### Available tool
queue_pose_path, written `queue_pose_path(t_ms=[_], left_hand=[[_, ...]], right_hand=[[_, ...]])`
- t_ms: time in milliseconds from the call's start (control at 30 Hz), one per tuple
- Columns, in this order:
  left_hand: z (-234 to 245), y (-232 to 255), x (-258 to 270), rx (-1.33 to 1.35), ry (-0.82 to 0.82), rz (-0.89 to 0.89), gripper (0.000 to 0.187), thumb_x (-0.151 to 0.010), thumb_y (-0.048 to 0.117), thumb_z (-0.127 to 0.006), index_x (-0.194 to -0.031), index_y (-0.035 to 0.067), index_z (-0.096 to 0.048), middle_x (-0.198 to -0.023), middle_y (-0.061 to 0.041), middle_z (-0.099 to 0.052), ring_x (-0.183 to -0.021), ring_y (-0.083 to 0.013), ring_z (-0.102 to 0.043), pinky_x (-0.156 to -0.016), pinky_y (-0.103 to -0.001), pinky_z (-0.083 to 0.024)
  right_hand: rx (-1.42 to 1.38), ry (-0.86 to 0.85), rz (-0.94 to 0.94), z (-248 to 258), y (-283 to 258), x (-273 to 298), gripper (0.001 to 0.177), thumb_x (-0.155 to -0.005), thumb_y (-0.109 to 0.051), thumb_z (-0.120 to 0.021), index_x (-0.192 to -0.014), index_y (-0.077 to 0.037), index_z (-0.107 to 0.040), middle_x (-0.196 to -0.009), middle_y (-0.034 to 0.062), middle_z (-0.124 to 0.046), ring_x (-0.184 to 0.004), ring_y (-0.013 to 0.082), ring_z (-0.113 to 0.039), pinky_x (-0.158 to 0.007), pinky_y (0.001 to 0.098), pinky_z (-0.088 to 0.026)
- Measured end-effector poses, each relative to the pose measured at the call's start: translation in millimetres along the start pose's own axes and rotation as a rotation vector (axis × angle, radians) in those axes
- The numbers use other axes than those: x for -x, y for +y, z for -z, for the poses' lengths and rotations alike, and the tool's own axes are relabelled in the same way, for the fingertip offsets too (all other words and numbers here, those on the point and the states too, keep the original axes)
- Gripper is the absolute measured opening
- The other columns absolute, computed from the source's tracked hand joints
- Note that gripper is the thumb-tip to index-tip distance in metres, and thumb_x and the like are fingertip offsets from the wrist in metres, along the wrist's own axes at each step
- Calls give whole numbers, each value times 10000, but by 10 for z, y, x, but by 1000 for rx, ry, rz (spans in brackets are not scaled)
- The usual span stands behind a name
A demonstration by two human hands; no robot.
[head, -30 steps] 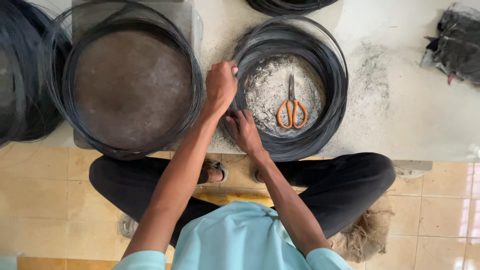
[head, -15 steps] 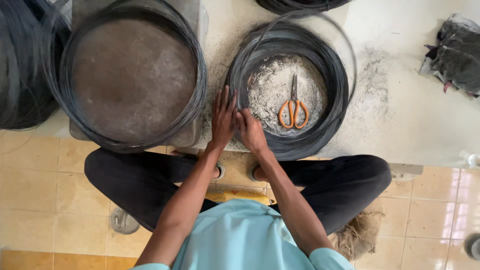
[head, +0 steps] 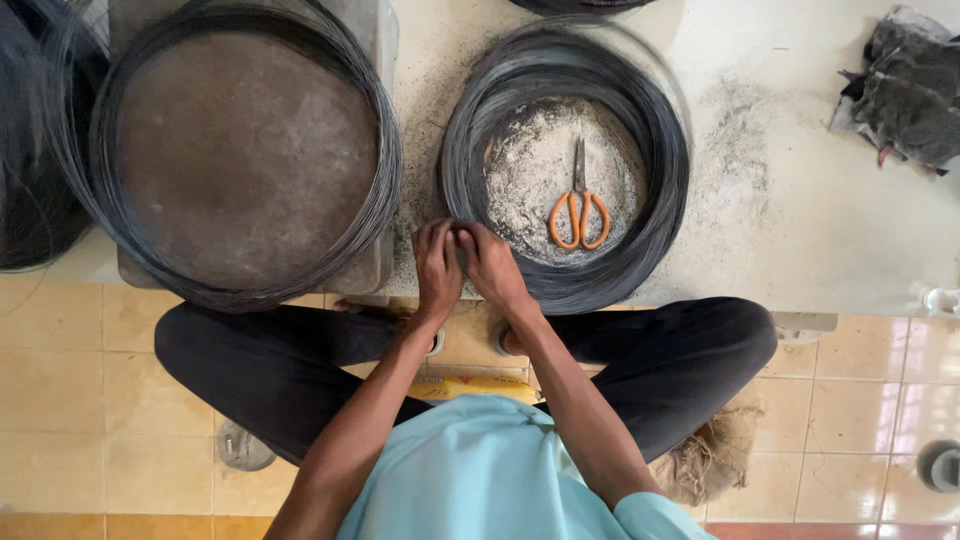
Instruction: The person sits on the floor and coils a long black wire into a circular bundle on a white surface. They repeatedly pull the wire, wrap it around the existing coil, and press it down to maintain the shape. A pair of orange scissors rests on the surface nearby.
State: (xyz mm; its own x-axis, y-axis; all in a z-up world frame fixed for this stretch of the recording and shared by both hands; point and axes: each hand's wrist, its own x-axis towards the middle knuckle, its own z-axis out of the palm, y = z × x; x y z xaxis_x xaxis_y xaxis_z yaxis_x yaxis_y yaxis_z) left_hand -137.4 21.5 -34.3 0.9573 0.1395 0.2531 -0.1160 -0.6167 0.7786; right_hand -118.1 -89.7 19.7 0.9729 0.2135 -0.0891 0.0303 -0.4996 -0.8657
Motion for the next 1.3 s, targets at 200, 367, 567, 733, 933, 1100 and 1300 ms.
queue_pose_path(t_ms=[200, 367, 567, 733, 933, 1100, 1300], left_hand=[[-84, -137, -150, 278, -141, 272, 360, -997, 485, -552, -1056, 140, -638, -979, -59, -537, -979, -255, -579, -902, -389, -437], [-47, -89, -117, 1, -112, 168, 312, -1009, 423, -524, -932, 127, -588, -967, -36, -544, -1005, -273, -523, -912, -483, -358], [83, -21, -187, 89, -152, 142, 298, -1029, 436, -478, -938, 213, -654, -947, 43, -566, -973, -208, -525, -926, -443, -368], [103, -85, -280, -182, -157, -339, 457, -1013, 112, -508, -1464, 134, -439, -1504, -154, -387, -1368, -365, -380, -1102, -484, -310], [-68, -269, -399, -468, -407, -529, 807, -880, 276, -675, -1565, 174, -261, -1601, -126, -282, -1460, -333, -285, -1203, -458, -226], [-199, -395, -406, -541, -437, -588, 696, -931, 377, -536, -1562, 233, -281, -1611, -88, -272, -1484, -309, -239, -1205, -458, -188], [-243, -453, -417, -478, -426, -568, 612, -987, 419, -411, -1565, 265, -282, -1612, -56, -284, -1483, -297, -240, -1198, -464, -186]], right_hand=[[-20, -68, 46, 126, 96, -15, 182, -895, -76, -612, -1061, -3, -629, -949, 253, -675, -972, 453, -646, -803, 547, -525], [-25, -121, 100, 282, 7, 21, 242, -878, -150, -679, -1084, -27, -653, -905, 211, -687, -896, 422, -667, -780, 514, -524], [23, -178, 122, 235, 345, 96, 172, -966, -229, -611, -1020, -70, -645, -854, 179, -663, -833, 395, -664, -731, 478, -519], [-1, -161, 92, 175, 397, 83, 234, -1041, -245, -499, -999, -63, -640, -829, 179, -663, -829, 395, -657, -733, 488, -502], [5, -39, 51, 15, 303, 141, 247, -1031, -254, -501, -941, -55, -617, -835, 238, -663, -894, 476, -638, -777, 546, -502], [62, 110, 111, -121, 285, 171, 182, -1016, -148, -517, -930, -15, -608, -794, 261, -621, -832, 468, -651, -713, 506, -514], [56, 160, 100, -116, 256, 200, 146, -1003, -115, -525, -948, -37, -634, -757, 198, -612, -806, 412, -658, -692, 459, -516]])
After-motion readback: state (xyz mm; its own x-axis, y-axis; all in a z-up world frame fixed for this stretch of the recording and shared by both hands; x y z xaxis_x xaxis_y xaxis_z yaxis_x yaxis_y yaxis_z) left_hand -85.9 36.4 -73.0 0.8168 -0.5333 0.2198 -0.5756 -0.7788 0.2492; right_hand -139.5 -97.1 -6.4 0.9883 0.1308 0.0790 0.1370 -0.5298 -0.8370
